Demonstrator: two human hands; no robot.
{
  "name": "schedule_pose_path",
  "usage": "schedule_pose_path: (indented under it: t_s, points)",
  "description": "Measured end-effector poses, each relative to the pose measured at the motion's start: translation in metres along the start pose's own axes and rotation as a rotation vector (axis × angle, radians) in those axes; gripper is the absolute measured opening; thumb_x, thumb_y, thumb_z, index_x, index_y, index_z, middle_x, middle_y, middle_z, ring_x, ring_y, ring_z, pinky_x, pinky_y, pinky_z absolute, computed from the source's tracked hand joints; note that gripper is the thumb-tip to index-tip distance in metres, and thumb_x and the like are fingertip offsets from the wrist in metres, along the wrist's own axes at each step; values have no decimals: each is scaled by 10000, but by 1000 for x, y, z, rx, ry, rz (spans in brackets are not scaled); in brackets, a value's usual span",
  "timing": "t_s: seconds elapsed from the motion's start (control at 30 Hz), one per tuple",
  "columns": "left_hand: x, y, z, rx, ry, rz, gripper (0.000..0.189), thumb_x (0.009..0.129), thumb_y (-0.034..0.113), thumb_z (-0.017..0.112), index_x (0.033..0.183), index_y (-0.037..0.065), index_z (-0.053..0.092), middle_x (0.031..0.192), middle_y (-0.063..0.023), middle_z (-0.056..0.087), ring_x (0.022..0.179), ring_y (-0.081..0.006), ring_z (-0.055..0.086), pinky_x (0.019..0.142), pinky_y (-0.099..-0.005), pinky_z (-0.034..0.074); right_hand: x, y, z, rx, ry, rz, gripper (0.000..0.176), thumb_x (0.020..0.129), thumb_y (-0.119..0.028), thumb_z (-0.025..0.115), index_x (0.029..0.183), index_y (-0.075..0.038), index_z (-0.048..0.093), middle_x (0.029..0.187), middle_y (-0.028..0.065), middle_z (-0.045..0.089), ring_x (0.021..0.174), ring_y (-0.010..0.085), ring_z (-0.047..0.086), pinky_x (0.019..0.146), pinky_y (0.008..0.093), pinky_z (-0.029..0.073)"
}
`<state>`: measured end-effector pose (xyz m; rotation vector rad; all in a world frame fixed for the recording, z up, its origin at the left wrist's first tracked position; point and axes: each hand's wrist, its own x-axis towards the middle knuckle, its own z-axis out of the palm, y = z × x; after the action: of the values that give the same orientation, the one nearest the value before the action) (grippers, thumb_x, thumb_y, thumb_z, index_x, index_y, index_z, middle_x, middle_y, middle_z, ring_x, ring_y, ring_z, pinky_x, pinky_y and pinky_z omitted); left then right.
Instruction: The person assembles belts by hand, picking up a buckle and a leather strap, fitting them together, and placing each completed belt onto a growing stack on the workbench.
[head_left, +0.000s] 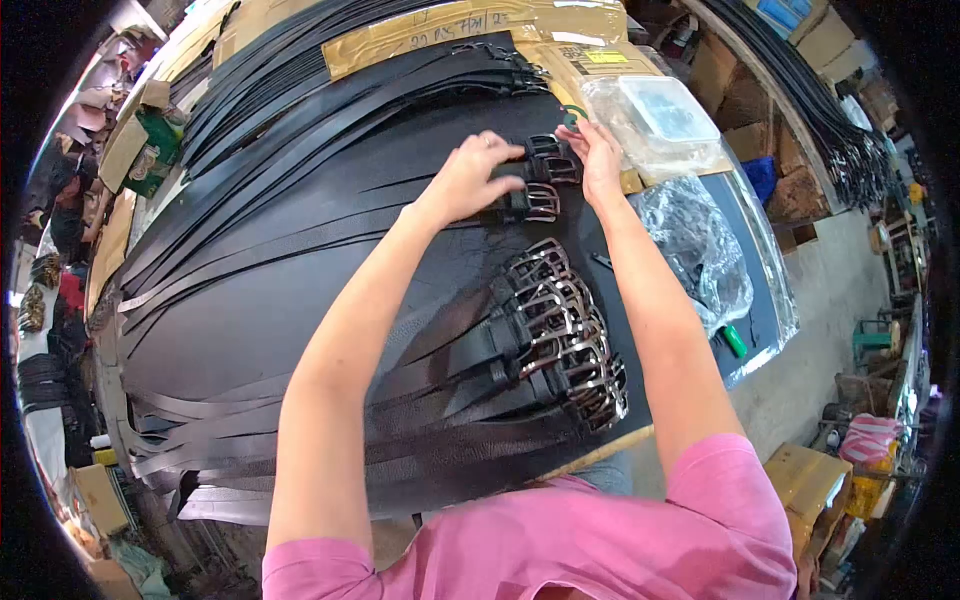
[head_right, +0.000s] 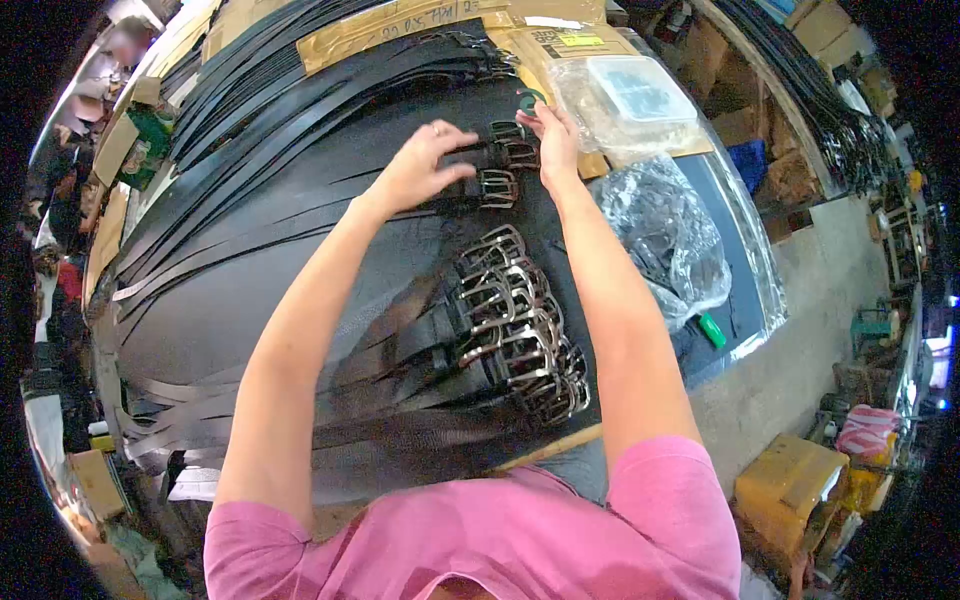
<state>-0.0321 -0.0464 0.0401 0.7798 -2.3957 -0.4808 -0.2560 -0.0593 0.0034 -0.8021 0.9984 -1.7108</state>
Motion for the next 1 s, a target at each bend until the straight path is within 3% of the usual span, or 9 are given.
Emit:
schedule_pose_path:
  t_s: [0.13, 0.27, 0.37, 0.43, 0.5, 0.6, 0.77, 0.9, 1.0]
  points:
    - [-21, 15, 15, 34, -122, 36, 597, 724, 305, 763, 1211, 18, 571, 1124, -161, 540, 1092, -327, 491, 933, -396, 414, -54, -41, -3, -78, 26, 160, 289, 924, -288, 542, 1075, -41, 543, 1100, 153, 645, 1067, 234, 590, 929, 372, 432]
    - [-16, 3, 34, 40, -140, -60, 587, 714, 326, 773, 1180, 23, 583, 1077, -179, 519, 1084, -345, 487, 924, -396, 420, -107, -70, -9, 85, -3, 285, 277, 929, -281, 533, 1094, -57, 531, 1167, 190, 605, 1076, 292, 585, 951, 402, 428]
    - [-8, -1, 23, -42, -104, -52, 555, 726, 313, 768, 1161, 18, 585, 1036, -197, 514, 1056, -359, 494, 921, -391, 420, -137, -91, -22, 134, -37, 264, 331, 950, -262, 499, 1177, -25, 539, 1100, 164, 639, 1028, 242, 608, 903, 368, 445]
    - [-6, 2, 13, -97, -90, -81, 531, 718, 302, 768, 1138, 28, 591, 1042, -208, 518, 1037, -362, 502, 917, -387, 423, -150, -103, -36, 136, -12, 229, 266, 945, -243, 520, 1073, -13, 553, 1089, 193, 638, 1030, 265, 614, 904, 370, 457]
    - [-9, 5, 12, 39, -227, -39, 518, 746, 294, 753, 1159, 45, 563, 1095, -158, 515, 1078, -320, 494, 937, -406, 401, -162, -111, -52, 138, -26, 201, 235, 943, -233, 528, 1023, -14, 555, 1080, 195, 642, 1023, 272, 619, 898, 367, 460]
    - [-16, 40, 18, 326, -316, -287, 538, 733, 292, 757, 1190, 151, 511, 1175, -140, 493, 1171, -356, 468, 917, -506, 422, -171, -118, -65, 132, -19, 189, 203, 945, -217, 519, 1000, -26, 561, 1088, 206, 638, 1031, 290, 618, 921, 389, 454]
    - [-13, 44, 35, 416, -282, -341, 625, 605, 299, 827, 1129, 102, 550, 1135, -178, 515, 1107, -383, 497, 858, -515, 469, -173, -110, -81, 224, -177, 261, 229, 967, -234, 485, 1040, -30, 558, 1240, 229, 551, 1210, 338, 504, 1014, 409, 392]
    - [-19, 33, 33, 330, -194, -276, 558, 601, 278, 828, 1060, 58, 598, 1094, -198, 513, 1119, -371, 486, 886, -465, 468, -164, -101, -62, 319, -262, 404, 293, 974, -269, 466, 1160, -52, 528, 1315, 200, 509, 1282, 347, 420, 1039, 445, 356]
    - [-22, 33, 11, 204, -75, -71, 550, 636, 250, 809, 1083, 18, 587, 1079, -190, 529, 1089, -353, 501, 934, -415, 443, -152, -93, -48, 292, -303, 415, 352, 960, -282, 485, 1242, -73, 503, 1286, 191, 537, 1251, 341, 447, 1024, 455, 362]
